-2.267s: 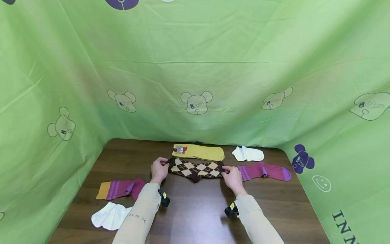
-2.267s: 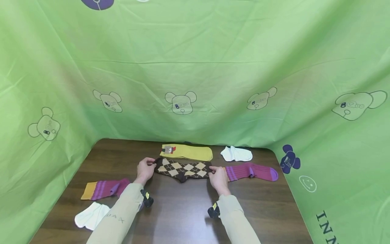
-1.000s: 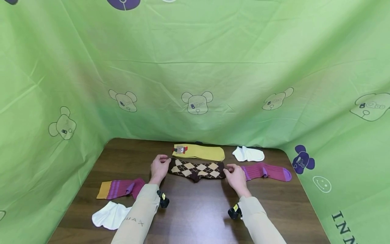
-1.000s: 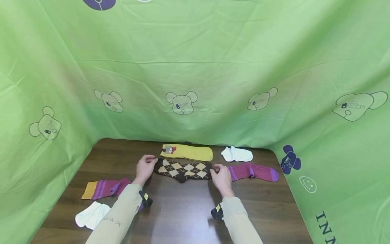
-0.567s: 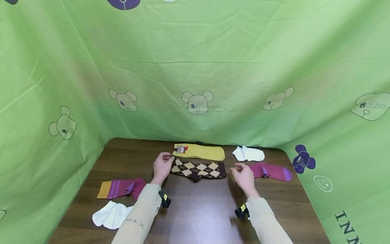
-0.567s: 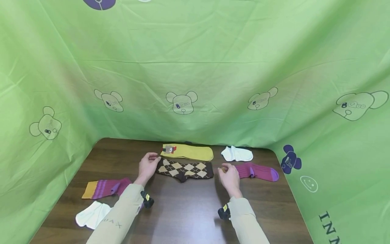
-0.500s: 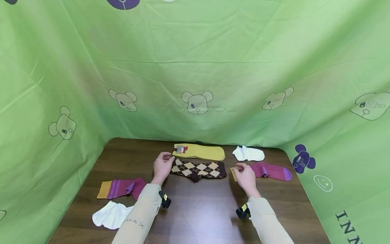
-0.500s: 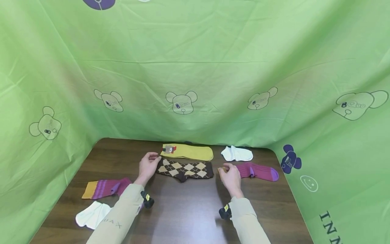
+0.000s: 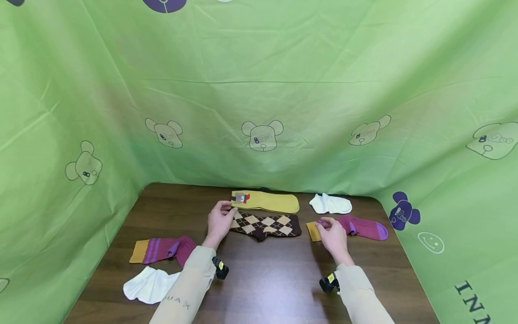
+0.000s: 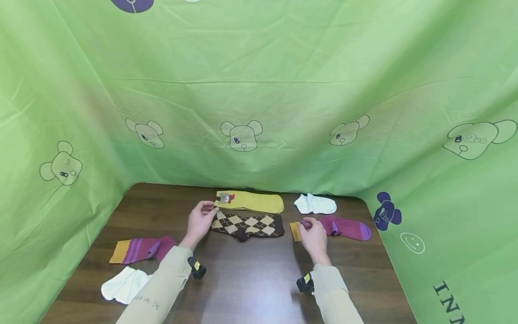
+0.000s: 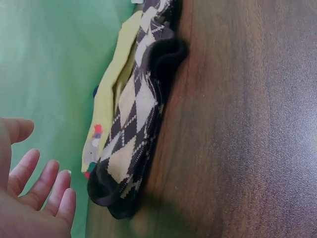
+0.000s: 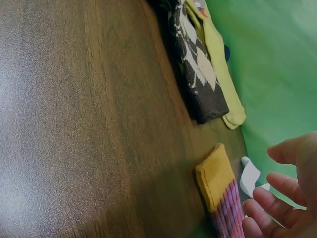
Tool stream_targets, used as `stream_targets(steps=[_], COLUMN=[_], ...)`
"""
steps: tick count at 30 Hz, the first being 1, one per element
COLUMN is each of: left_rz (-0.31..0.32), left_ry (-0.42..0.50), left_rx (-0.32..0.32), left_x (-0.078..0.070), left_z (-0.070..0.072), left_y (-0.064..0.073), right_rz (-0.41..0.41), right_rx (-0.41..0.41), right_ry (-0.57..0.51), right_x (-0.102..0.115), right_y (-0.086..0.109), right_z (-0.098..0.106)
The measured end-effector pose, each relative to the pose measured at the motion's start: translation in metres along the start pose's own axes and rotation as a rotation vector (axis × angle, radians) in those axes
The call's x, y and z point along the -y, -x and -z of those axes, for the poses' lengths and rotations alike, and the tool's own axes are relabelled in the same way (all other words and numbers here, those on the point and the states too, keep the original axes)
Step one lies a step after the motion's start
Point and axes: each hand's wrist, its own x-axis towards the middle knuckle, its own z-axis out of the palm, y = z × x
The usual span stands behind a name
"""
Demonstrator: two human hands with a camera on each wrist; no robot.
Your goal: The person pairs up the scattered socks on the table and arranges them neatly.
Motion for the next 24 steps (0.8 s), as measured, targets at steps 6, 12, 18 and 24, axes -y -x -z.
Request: stream_targets(steps=[6,12,18,24], left_rz=[-0.03,-0.034,-0.039,-0.038], left_ry=[-0.009,0.007,0.014,0.02], left_rx=[0.03,0.093,0.117,0.11], left_x=[-0.004,-0.004,-0.003,-0.006], left_z=[0.002,0.008,0.015,0.023], left_y=[0.002,0.005,0.005,0.005], right_rz=[-0.008,-0.02,-0.022,-0.022], right_rx=[-0.001,0.008,0.005,0.022], right_ry=[-0.016,-0.038,-0.068,-0.092], right_x=[0.001,0.005,0.012,0.02], right_y=[0.0,0.001,0.004,0.006], right_z=[0.002,0.002,-0.001,-0.005])
